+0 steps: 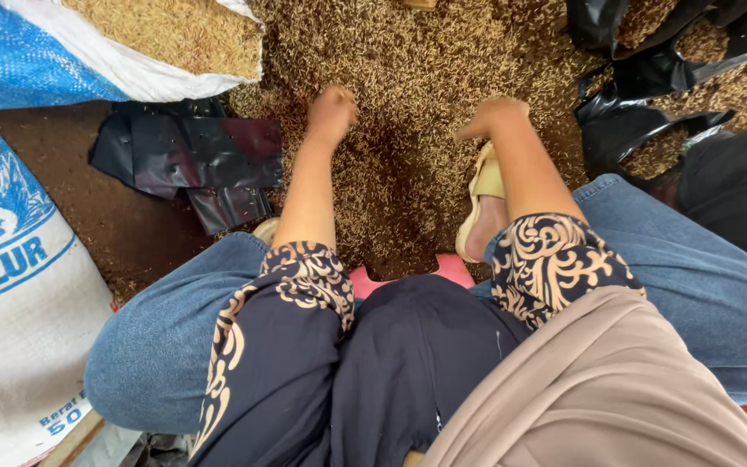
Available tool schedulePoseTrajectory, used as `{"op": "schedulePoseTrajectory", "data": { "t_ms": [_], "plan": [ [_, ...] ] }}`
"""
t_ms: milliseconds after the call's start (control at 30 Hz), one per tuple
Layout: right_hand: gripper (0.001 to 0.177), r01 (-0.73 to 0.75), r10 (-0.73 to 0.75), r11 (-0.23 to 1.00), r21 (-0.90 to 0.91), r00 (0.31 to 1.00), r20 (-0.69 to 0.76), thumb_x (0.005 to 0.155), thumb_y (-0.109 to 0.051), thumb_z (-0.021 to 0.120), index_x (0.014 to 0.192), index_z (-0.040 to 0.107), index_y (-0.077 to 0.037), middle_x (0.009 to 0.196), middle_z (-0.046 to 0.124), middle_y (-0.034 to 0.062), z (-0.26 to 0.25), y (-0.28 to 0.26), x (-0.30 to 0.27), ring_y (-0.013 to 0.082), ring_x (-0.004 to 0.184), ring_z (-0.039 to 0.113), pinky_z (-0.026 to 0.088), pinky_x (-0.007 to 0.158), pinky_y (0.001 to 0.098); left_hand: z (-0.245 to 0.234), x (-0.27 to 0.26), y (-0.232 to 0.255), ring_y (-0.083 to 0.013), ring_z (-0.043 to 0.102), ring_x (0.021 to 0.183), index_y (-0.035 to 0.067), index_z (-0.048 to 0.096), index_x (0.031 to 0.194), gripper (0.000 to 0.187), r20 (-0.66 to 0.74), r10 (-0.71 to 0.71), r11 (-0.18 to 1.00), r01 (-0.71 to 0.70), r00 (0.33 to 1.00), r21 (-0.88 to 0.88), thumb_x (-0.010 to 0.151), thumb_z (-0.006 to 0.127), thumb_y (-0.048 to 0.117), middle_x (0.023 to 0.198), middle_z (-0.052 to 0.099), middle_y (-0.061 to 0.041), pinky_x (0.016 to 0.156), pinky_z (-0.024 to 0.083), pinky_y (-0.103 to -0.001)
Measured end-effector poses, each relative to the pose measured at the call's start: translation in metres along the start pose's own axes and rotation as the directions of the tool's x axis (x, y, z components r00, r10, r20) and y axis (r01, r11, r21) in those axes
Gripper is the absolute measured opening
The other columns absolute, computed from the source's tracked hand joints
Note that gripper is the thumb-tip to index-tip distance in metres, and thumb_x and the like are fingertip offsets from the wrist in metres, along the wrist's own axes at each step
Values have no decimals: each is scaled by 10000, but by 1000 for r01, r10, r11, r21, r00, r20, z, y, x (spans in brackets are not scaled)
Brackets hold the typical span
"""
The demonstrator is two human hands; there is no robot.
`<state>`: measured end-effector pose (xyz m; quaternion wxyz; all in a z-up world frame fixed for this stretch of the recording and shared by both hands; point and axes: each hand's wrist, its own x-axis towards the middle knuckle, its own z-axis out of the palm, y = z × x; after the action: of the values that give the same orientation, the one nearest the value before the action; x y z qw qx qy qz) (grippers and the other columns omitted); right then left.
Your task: The person scoops grains from a large sack using a scoop and fills black plastic bags. The person then places the filled bags aside and repeats the process.
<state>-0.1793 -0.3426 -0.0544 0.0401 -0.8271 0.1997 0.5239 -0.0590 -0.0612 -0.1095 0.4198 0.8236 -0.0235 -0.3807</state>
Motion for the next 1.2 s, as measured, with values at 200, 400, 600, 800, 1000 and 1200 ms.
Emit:
{"op": "schedulePoseTrajectory", "data": {
  "t_ms": [200, 400, 600, 800, 1000, 1200],
  "plan": [
    [850, -124, 91, 955, -269, 987, -131, 878, -467, 760, 1502, 406, -10, 1189, 687, 170, 62, -45, 8, 272, 1099, 664, 541, 928, 371, 85, -53, -15, -228, 696, 957, 60, 694, 1117, 254, 563, -338, 902, 88, 754, 423, 1004, 492, 166, 1104, 718, -108, 918, 548, -396],
    [632, 370, -157, 476, 797, 928, -338, 875, -196, 742, 1415, 460, -29, 1300, 635, 141, 24, -71, 37, 265, 1179, 647, 551, 996, 361, 162, -82, -13, -342, 639, 1153, 119, 675, 1260, 349, 645, 59, 753, -458, 762, 472, 941, 534, 138, 1265, 671, -170, 1016, 495, -449],
    [469, 406, 525, 509, 760, 553, -647, 1048, -183, 626, 1502, 519, -127, 1549, 606, 84, 35, -20, 66, 229, 1433, 614, 484, 1262, 412, 170, -82, -16, -288, 181, 1542, 183, 284, 1639, 699, 768, 425, -85, -824, 479, 560, 986, 516, 269, 1694, 159, -104, 1246, 158, -502],
    [688, 82, 732, 412, 908, 564, -383, 1036, -343, 584, 1572, 231, -95, 1645, 142, 205, 76, -49, 109, 453, 1501, 86, 135, 1211, 615, 142, -60, 16, -254, -59, 1565, 330, 129, 1633, 651, 814, 83, 105, -817, 575, 567, 1046, 349, 506, 1703, -27, -18, 1252, -30, -532],
    [554, 238, 523, 542, 806, 655, -545, 1092, -317, 499, 1564, 341, -75, 1571, 337, 161, 44, -113, 134, 328, 1465, 298, 231, 1266, 465, 62, -4, 22, -247, 99, 1558, 209, 186, 1630, 629, 582, 195, 246, -614, 790, 750, 1054, 310, 430, 1699, 135, -36, 1263, 69, -457],
    [663, 850, 121, 55, 525, 516, -848, 1121, -315, 430, 1649, 124, -54, 1729, 146, 190, -15, -161, 110, 392, 1607, 127, 123, 1310, 499, 3, 33, 11, -340, 228, 1522, 247, 508, 1497, 525, 234, 397, 417, -401, 888, 815, 1022, 385, 59, 1626, 353, -72, 1265, 132, -507]
  ]
}}
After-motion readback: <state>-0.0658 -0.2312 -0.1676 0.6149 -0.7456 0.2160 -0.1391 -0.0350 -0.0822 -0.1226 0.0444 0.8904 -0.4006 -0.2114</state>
